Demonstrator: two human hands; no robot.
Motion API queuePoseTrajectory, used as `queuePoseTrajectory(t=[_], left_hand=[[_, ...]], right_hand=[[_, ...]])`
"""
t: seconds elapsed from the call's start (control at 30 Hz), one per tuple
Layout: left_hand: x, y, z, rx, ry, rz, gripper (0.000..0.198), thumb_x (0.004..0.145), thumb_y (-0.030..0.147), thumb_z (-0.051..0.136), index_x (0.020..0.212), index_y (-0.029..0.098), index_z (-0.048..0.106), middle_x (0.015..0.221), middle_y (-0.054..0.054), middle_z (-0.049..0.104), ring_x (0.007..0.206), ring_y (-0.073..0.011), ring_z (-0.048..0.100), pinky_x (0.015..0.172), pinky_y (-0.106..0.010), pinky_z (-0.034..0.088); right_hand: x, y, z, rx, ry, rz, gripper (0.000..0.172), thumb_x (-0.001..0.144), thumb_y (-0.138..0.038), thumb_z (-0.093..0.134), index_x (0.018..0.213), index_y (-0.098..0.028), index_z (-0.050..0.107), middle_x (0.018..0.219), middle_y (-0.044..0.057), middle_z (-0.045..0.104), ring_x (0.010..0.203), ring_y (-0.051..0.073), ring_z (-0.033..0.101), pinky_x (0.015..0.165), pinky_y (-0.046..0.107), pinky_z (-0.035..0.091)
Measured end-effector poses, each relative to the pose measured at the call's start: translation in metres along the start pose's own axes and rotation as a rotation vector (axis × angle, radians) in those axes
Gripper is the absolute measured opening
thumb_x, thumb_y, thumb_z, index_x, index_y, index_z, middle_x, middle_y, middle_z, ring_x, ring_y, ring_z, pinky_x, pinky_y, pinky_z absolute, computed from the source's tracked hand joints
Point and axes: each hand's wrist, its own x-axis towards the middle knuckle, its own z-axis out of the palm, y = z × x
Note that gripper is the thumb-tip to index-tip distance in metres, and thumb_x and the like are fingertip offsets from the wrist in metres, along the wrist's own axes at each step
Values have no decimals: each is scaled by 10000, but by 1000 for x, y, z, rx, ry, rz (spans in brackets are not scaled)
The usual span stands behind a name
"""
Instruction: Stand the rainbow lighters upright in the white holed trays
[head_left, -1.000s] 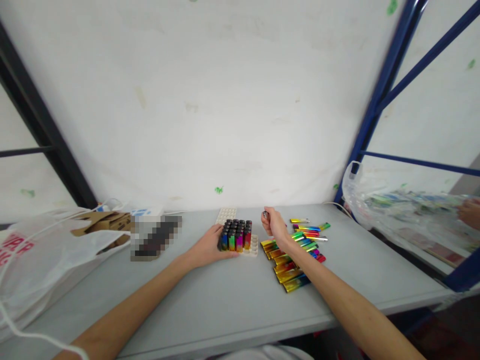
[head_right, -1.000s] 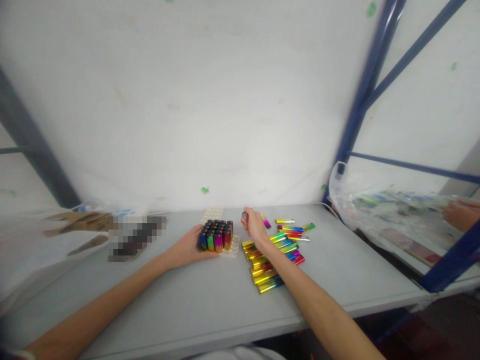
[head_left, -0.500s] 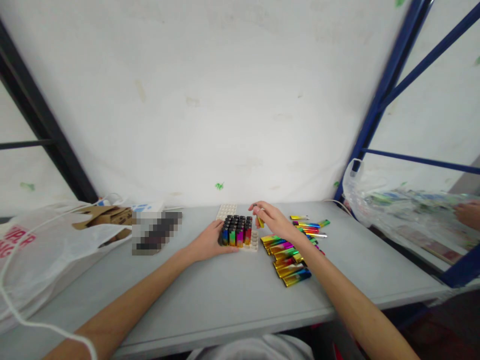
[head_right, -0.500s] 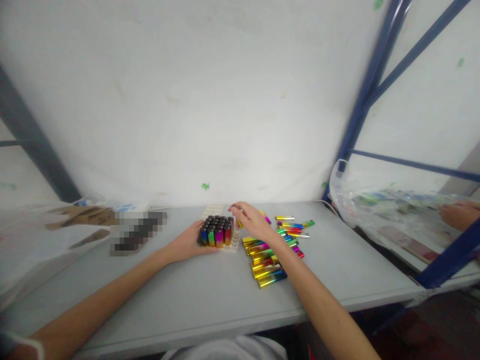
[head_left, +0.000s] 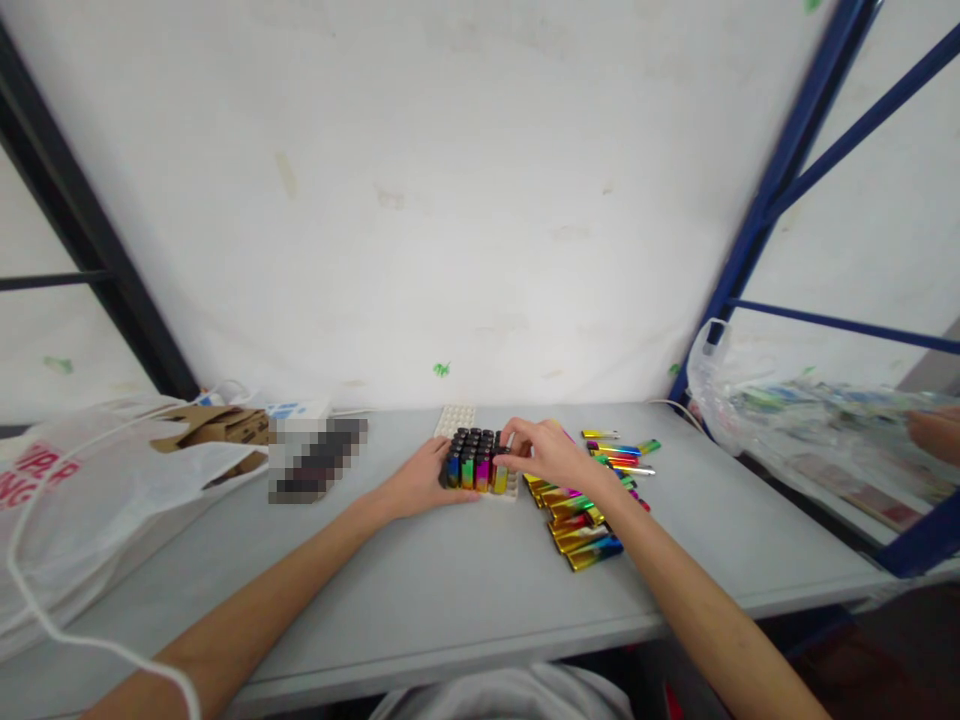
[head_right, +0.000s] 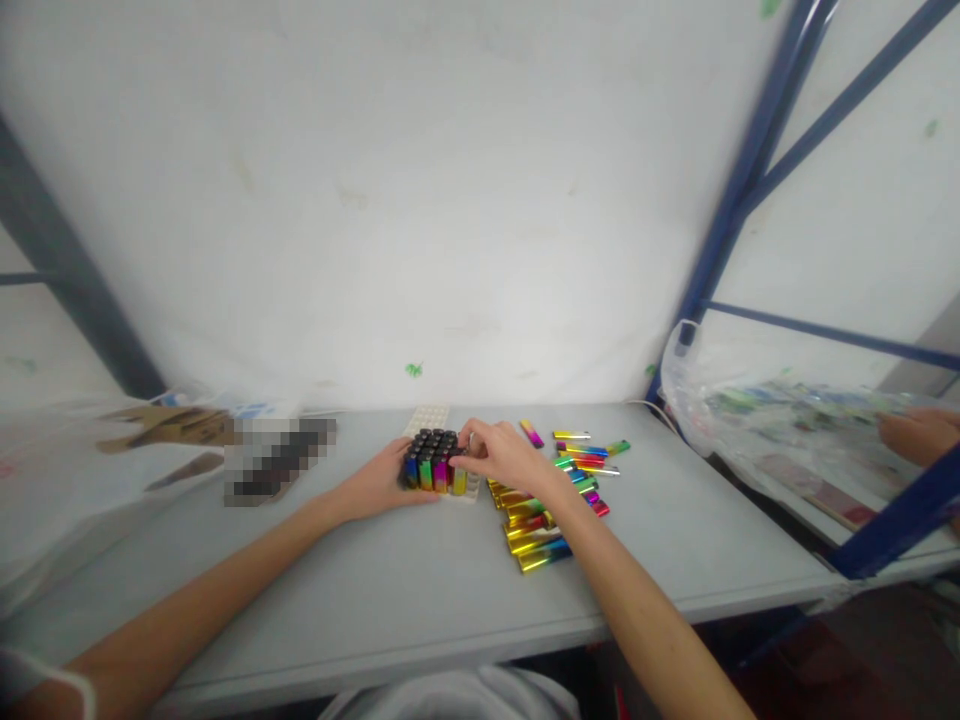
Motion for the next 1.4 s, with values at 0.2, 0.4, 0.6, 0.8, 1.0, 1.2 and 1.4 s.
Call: queuePoseTrajectory(t=[0.2, 0.4, 0.6, 0.8, 1.0, 1.2, 1.4], left_hand=[[0, -2, 1, 0, -4, 9, 863, 749, 679, 884, 1431, 214, 633, 1376, -135, 661, 1317, -383, 595, 1206, -524, 458], [0, -5, 2, -8, 0, 19, 840, 750, 678, 884, 1415, 223, 647, 1353, -119, 672, 1300, -375, 609, 1189, -519, 479], [1, -4, 1, 3, -2, 4, 878, 737, 713, 874, 1427, 221, 646, 1407, -135, 661, 1347, -397, 589, 1224, -535, 449], [1, -1, -2, 8, 1, 17, 837, 749, 706, 867, 1405, 229, 659, 1364, -122, 686, 1308, -384, 612, 1191, -513, 481], [1, -1, -2, 26, -18, -1, 808, 758, 745, 837, 1345, 209, 694, 1344, -136, 690, 1300, -387, 619, 1183, -498, 489], [1, -2, -3, 21, -22, 0, 816, 767, 736, 836, 1385, 226, 681, 1393, -136, 675, 1321, -375, 609, 1207, -495, 465], [2, -5, -1, 5, -7, -1, 831, 747, 723, 859, 1403, 243, 689, 1412, -122, 681, 1316, -374, 613, 1215, -494, 453]], right_hand=[[0, -4, 9, -12, -35, -9, 234, 960, -390, 773, 958, -244, 590, 753, -15, 743, 658, 182, 665, 628, 273, 442], [0, -5, 9, -27, -37, -36, 224, 971, -367, 773, 978, -240, 587, 799, -6, 746, 694, 183, 674, 640, 269, 452], [-3, -1, 2, -29, -101, -39, 225, 993, -403, 754, 969, -228, 615, 786, -5, 750, 711, 181, 687, 646, 263, 459], [5, 12, 1, -92, 0, -2, 316, 955, -507, 779, 1033, -225, 661, 729, -20, 755, 643, 168, 665, 640, 257, 447], [-12, 91, -53, -435, 140, 321, 268, 1056, -247, 547, 1129, -125, 774, 1210, 186, 797, 1118, 261, 740, 1004, 333, 509], [-37, 145, -74, -481, -57, 530, 289, 879, -119, 689, 1124, -140, 841, 1263, 185, 793, 1154, 306, 754, 1021, 342, 539], [-31, 141, -73, -473, -45, 538, 157, 872, -197, 758, 993, -153, 848, 1043, 144, 844, 922, 276, 784, 845, 302, 563]])
